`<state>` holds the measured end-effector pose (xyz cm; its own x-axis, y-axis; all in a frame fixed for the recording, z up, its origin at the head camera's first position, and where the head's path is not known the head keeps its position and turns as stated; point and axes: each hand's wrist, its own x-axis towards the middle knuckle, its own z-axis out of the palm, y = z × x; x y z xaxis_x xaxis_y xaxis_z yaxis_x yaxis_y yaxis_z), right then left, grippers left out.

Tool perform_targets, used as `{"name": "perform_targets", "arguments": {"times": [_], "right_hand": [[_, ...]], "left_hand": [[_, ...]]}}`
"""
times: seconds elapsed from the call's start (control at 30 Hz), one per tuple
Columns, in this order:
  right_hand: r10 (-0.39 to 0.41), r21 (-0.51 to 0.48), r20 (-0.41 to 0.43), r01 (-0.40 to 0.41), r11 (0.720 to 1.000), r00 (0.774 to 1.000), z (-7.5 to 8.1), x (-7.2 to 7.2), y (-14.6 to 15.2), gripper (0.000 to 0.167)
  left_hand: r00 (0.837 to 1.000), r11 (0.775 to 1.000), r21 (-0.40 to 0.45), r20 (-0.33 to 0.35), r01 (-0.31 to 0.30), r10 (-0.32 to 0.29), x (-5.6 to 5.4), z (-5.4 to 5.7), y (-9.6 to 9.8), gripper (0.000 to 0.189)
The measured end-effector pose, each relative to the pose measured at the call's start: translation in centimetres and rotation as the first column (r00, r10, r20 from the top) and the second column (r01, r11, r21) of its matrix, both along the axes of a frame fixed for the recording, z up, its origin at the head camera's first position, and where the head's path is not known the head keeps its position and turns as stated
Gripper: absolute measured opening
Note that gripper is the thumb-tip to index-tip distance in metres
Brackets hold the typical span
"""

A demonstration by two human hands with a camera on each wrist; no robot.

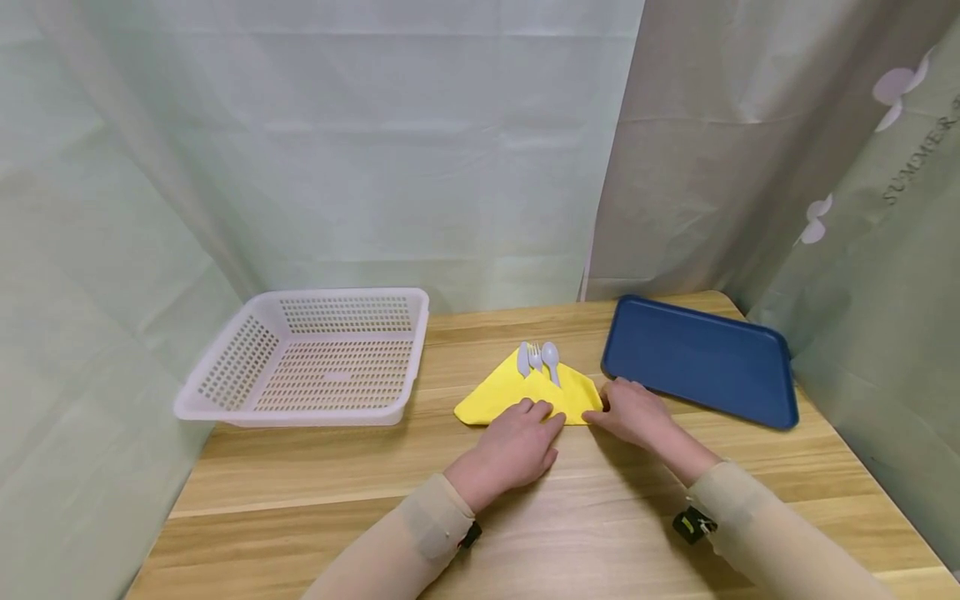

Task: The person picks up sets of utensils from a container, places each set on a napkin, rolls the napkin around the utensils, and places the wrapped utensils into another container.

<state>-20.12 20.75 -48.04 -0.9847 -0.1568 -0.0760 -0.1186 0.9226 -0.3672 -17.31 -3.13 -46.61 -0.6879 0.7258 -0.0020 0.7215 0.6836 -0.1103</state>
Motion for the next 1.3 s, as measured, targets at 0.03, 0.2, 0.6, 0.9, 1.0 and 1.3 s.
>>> {"name": "perform_targets", "arguments": {"times": [0.03, 0.2, 0.6, 0.9, 1.0, 1.3], "right_hand": [[-0.007, -0.021, 0.002, 0.007, 1.0, 1.0, 0.0, 0.0, 0.0, 0.036], [-0.07, -0.183, 0.079, 0.084, 0.979, 0.994, 1.1, 0.5, -0.3, 0.045], [-0.083, -0.408, 0.239, 0.177, 0.896, 0.968, 1.3, 1.0, 0.5, 0.054], [-0.022, -0.34, 0.171, 0.08, 0.937, 0.985, -2.9, -1.4, 2.3, 0.051], [0.007, -0.308, 0.114, 0.029, 0.951, 0.993, -4.5, -2.0, 2.7, 0.046], [0.008, -0.335, 0.066, 0.015, 0.942, 0.998, -1.3, 0.0, 1.4, 0.035]], "left_hand": [[1.0, 1.0, 0.0, 0.002, 0.0, 0.0, 0.0, 0.0, 0.0, 0.051], [1.0, 1.0, -0.004, 0.013, -0.007, 0.007, 0.1, 0.0, 0.1, 0.052], [1.0, 1.0, -0.001, 0.012, 0.0, 0.0, 0.0, 0.1, 0.1, 0.051], [1.0, 1.0, 0.016, 0.021, 0.003, -0.004, -0.2, 0.0, -0.1, 0.052], [1.0, 1.0, 0.01, 0.027, 0.0, 0.0, -0.3, 0.0, -0.1, 0.052], [0.999, 1.0, 0.018, 0.04, -0.008, 0.007, -0.3, 0.0, -0.1, 0.051]]}}
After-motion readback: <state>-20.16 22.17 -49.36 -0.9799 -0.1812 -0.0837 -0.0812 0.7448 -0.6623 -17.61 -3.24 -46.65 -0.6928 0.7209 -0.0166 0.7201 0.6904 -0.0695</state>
